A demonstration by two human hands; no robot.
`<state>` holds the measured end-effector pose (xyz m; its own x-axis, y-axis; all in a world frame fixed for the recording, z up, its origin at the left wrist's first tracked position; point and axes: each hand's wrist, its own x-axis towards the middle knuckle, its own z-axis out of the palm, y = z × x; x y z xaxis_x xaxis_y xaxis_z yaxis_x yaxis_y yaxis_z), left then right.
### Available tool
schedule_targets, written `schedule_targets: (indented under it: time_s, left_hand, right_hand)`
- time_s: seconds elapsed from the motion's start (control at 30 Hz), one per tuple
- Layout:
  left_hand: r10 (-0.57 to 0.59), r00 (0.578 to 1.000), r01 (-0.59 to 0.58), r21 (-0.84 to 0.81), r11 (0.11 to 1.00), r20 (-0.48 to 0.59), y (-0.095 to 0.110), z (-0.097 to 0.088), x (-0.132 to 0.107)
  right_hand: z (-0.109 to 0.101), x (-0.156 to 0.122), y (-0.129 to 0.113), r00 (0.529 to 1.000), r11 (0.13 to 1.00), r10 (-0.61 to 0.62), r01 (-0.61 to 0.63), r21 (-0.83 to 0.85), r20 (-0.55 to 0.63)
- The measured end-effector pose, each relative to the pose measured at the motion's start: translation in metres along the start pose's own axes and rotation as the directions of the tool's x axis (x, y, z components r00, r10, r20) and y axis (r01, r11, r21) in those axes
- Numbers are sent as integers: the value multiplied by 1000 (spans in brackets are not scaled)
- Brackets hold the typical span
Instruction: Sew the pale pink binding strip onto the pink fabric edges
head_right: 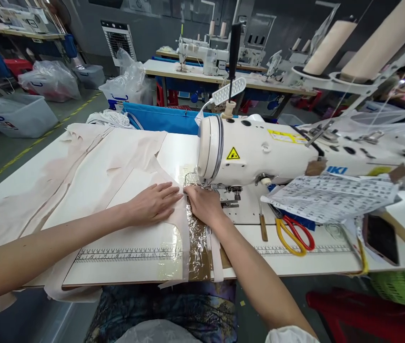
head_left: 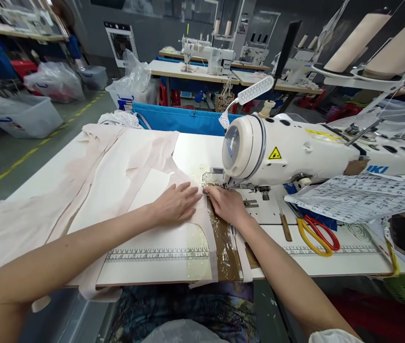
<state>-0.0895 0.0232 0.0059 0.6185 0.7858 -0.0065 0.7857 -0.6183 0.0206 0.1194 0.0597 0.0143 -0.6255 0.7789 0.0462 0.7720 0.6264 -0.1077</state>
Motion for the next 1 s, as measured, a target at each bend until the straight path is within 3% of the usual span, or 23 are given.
schedule_targets:
  time_s: [0.73, 1.0]
  left_hand:
    - [-6, 1000, 5, -20, 1000, -10, -3, -1, 2]
    - [-16, 1000, 16, -14, 1000, -5, -1, 0, 1]
  right_hand:
    - [-13, -4, -6, 997, 981, 24, -9, -194, 77]
    - [-9, -5, -3, 998, 986, 38, -30, -167, 47]
